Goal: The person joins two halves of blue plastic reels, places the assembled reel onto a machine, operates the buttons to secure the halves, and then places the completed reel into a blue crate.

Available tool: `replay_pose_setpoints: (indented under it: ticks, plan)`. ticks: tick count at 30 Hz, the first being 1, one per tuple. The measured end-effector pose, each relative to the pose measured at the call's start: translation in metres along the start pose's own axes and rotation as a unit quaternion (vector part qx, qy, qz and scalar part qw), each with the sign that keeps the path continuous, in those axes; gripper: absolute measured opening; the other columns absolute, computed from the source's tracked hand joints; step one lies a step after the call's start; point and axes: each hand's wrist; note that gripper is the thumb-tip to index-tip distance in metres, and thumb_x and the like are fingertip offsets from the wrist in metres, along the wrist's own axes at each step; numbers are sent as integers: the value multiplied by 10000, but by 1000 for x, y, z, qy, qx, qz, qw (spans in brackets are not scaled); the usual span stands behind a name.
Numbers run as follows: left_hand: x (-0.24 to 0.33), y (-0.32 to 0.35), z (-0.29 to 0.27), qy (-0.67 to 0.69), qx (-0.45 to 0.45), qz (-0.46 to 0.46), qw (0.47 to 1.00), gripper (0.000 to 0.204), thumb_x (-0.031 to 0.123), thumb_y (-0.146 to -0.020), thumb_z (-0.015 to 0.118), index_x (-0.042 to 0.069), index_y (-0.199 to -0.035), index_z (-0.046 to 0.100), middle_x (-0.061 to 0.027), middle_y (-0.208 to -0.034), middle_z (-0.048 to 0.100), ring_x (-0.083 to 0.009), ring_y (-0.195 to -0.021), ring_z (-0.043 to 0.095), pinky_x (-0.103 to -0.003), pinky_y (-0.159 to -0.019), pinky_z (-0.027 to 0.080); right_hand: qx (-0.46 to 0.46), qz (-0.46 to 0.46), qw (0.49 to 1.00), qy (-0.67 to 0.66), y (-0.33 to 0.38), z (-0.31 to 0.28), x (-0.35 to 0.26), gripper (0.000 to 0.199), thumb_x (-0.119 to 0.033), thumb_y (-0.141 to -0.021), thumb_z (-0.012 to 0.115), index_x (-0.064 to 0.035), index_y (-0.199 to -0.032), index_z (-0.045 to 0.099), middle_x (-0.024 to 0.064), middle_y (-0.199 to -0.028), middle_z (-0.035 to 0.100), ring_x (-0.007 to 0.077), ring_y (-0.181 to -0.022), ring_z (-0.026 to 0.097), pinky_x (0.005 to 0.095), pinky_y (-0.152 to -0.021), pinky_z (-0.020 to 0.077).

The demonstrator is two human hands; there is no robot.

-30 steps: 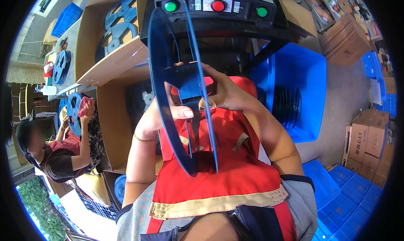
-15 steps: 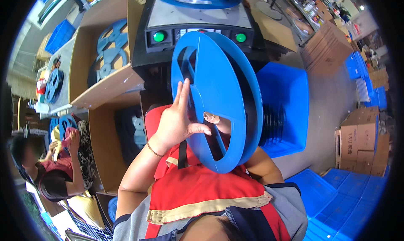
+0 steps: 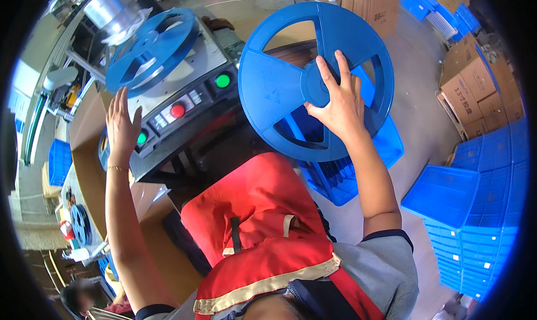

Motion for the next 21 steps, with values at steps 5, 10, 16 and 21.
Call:
replay_pose_setpoints:
  ticks: [5, 10, 16, 21]
  plan:
    - [-5, -50, 21, -29, -72, 50, 996, 510, 53, -819, 586, 70, -1324, 514, -113, -1325, 559, -285, -1227, 514, -410, -1031, 395, -17, 34, 944, -327, -5, 25, 66, 922, -262, -688, 824, -139, -1478, 365, 159, -1428, 449, 305, -1208, 524, 421, -1006, 469]
    - [-38, -88, 36, -35, -23, 90, 995, 287, -6, -811, 562, 57, -1081, 635, -109, -1008, 604, -298, -992, 586, -406, -865, 454, -143, 145, 401, -893, 8, 13, 51, 824, -482, -809, 716, 13, -1386, 399, 254, -1242, 562, 453, -1027, 627, 486, -742, 613]
    - [-19, -80, -64, -4, 124, 162, 979, 264, -42, -775, 543, 46, -1004, 639, -112, -863, 592, -307, -779, 599, -398, -685, 495, -213, 191, 523, -803, -2, 22, 50, 724, -437, -850, 692, 0, -1368, 437, 229, -1210, 595, 356, -1039, 649, 439, -803, 593]
    - [-13, 73, -174, 62, 70, 141, 986, 257, 89, -669, 669, 58, -924, 690, -81, -819, 671, -264, -751, 631, -369, -638, 476, -63, 10, 914, -401, -41, 36, 47, 923, -209, -677, 855, -106, -1469, 392, 197, -1468, 382, 316, -1345, 407, 383, -1089, 358]
Point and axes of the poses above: each hand's wrist, its own y-axis away from the middle knuckle, its own z-axis out of the palm, x = y × z
